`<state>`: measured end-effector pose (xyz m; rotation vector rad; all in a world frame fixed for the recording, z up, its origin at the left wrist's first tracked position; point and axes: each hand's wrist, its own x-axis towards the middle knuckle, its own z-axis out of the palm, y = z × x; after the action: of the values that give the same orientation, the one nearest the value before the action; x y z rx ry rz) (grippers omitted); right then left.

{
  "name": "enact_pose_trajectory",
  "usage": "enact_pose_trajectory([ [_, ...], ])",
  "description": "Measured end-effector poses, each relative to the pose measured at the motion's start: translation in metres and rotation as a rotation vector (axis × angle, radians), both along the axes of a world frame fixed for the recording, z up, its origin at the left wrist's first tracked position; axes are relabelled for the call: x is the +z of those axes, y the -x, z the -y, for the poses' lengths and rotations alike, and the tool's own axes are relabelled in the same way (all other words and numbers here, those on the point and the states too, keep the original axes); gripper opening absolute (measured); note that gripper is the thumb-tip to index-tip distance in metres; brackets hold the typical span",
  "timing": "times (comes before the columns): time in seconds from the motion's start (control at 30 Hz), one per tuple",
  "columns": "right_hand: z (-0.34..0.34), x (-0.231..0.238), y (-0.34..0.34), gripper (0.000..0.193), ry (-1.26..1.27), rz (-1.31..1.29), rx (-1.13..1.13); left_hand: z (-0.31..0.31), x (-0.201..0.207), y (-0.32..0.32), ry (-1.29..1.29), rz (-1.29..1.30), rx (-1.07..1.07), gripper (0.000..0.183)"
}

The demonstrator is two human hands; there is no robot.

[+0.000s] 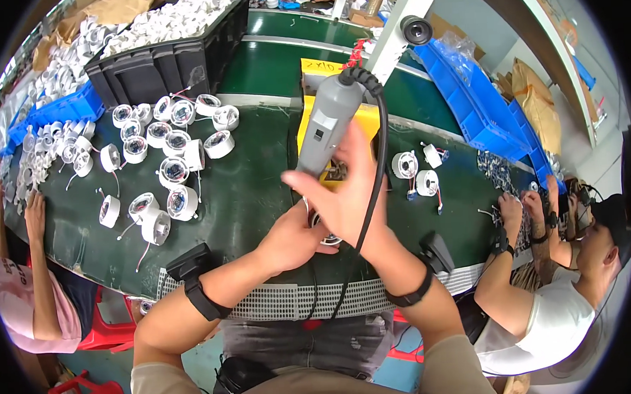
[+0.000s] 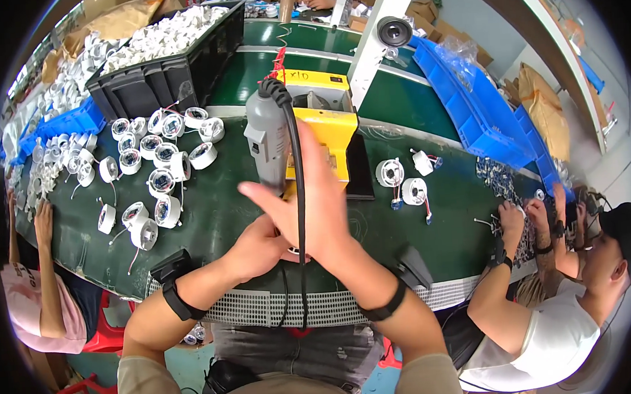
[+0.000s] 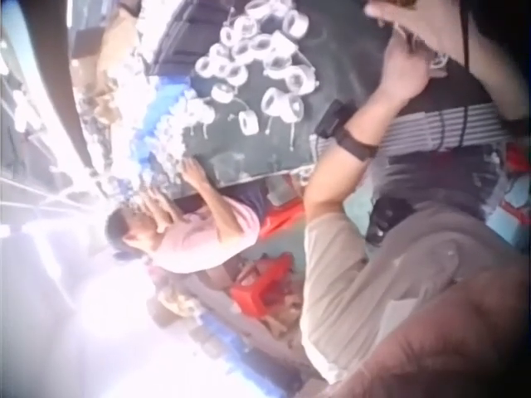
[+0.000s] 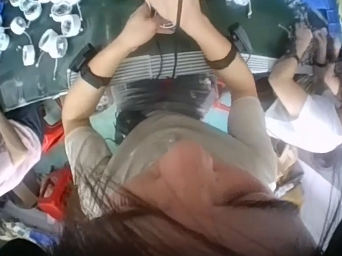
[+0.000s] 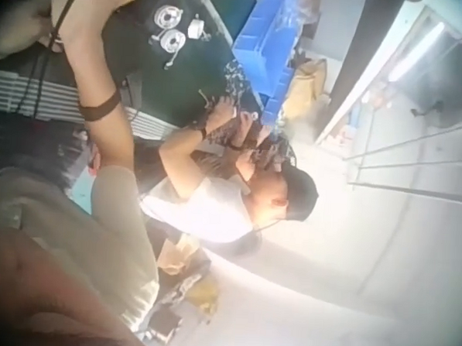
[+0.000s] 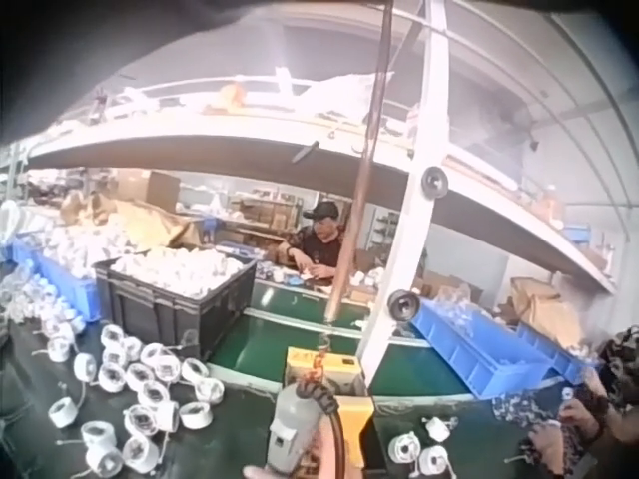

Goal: The person assembles camera housings by inserting internal components and wires into the plastic shells. They use a power screwdriver to secure the parts before placing the completed units onto the green workbench.

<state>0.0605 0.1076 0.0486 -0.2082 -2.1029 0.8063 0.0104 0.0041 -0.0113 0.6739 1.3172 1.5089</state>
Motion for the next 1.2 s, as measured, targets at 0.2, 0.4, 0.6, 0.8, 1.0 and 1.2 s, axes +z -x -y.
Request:
enact_pose_trajectory([
  [0.2,0.003,0.004,0.028,0.055,0.382,-0.398,0.184,-0.005,-0.005,0.004,0.047,0.127,-0.007,0.034],
  [0.4,-0.036,0.033,0.023,0.025,0.516,-0.538,0.058,-0.002,0.005,0.002,0.131,0.073,0.006,0.034],
  [0.6,-0.038,0.031,0.032,0.023,0.510,-0.541,0.035,-0.004,-0.001,0.004,0.124,0.074,0.021,0.034],
  [0.8,-0.038,0.028,0.032,0.022,0.488,-0.521,0.030,-0.002,0.009,0.002,0.145,0.069,0.028,0.033],
  [1.0,-0.032,0.027,0.022,0.024,0.504,-0.416,0.092,-0.005,0.000,0.002,0.104,0.082,0.078,0.033],
  [1.2,-0.001,0.013,-0.020,0.031,0.636,-0.387,0.166,-0.006,-0.002,0.001,0.118,0.090,0.089,0.031],
])
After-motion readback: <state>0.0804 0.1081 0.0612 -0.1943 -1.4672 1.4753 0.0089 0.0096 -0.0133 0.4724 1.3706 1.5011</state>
